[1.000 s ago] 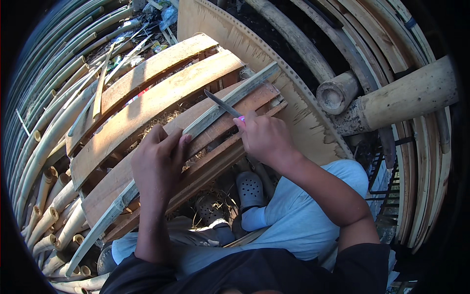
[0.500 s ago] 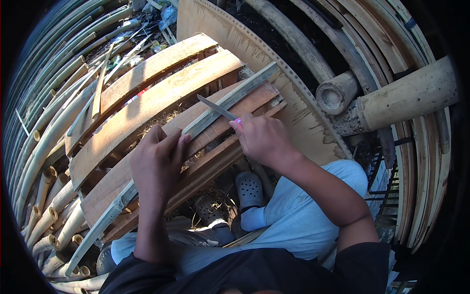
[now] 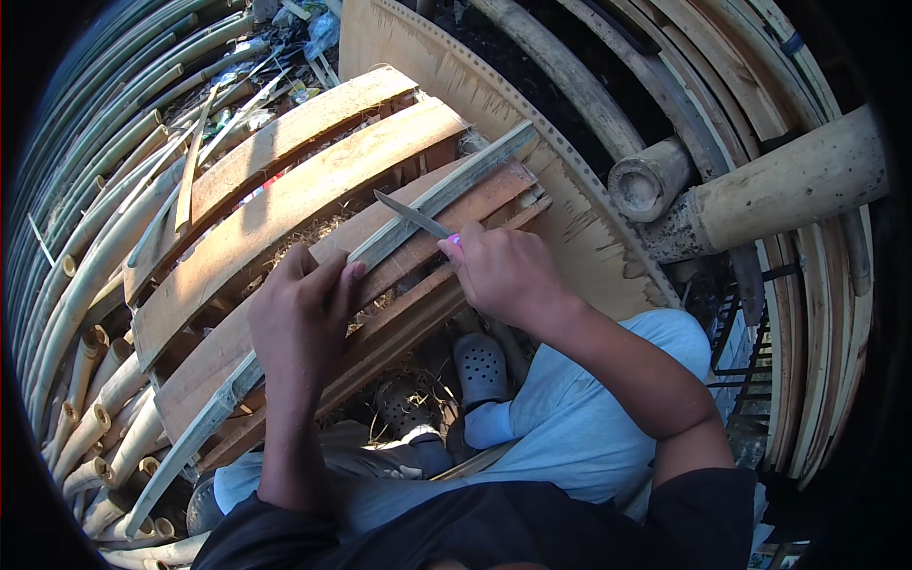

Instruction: The person places a thin bamboo strip against a wooden crate and scrapes along its surface using a small knife.

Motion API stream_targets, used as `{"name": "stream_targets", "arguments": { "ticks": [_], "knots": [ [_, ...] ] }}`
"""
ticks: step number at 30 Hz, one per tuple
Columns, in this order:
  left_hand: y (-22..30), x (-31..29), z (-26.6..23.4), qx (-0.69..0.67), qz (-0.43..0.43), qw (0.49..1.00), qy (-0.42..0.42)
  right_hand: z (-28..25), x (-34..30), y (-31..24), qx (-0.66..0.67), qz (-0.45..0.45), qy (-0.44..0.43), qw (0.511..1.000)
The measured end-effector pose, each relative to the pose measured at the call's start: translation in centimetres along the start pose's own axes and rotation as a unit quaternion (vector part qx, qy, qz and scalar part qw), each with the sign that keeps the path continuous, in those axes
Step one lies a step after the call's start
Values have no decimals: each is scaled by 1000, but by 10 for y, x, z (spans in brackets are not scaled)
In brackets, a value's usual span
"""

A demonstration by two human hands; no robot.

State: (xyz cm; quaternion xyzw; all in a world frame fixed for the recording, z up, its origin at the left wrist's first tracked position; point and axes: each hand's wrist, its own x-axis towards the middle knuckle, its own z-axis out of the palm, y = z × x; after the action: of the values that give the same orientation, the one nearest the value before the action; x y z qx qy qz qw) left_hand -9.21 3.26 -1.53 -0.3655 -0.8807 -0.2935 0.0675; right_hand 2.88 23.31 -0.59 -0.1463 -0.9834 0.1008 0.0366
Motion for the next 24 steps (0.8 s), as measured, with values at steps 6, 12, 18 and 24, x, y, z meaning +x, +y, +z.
{"name": "stream_targets", "arguments": {
  "ticks": [6,12,18,24],
  "knots": [
    [1,0,0,-5,-1,1000,-1,1,6,14,-27,73,81,994],
    [1,-1,-3,-2,-1,1000,-8,-4,11,24,-53,80,59,994],
    [0,1,-1,-8,1,1000,-4,-1,5,12,-34,57,31,997],
    [-3,0,0,-4,1,1000,2,-2,4,5,-33,7,4,999]
  ]
}}
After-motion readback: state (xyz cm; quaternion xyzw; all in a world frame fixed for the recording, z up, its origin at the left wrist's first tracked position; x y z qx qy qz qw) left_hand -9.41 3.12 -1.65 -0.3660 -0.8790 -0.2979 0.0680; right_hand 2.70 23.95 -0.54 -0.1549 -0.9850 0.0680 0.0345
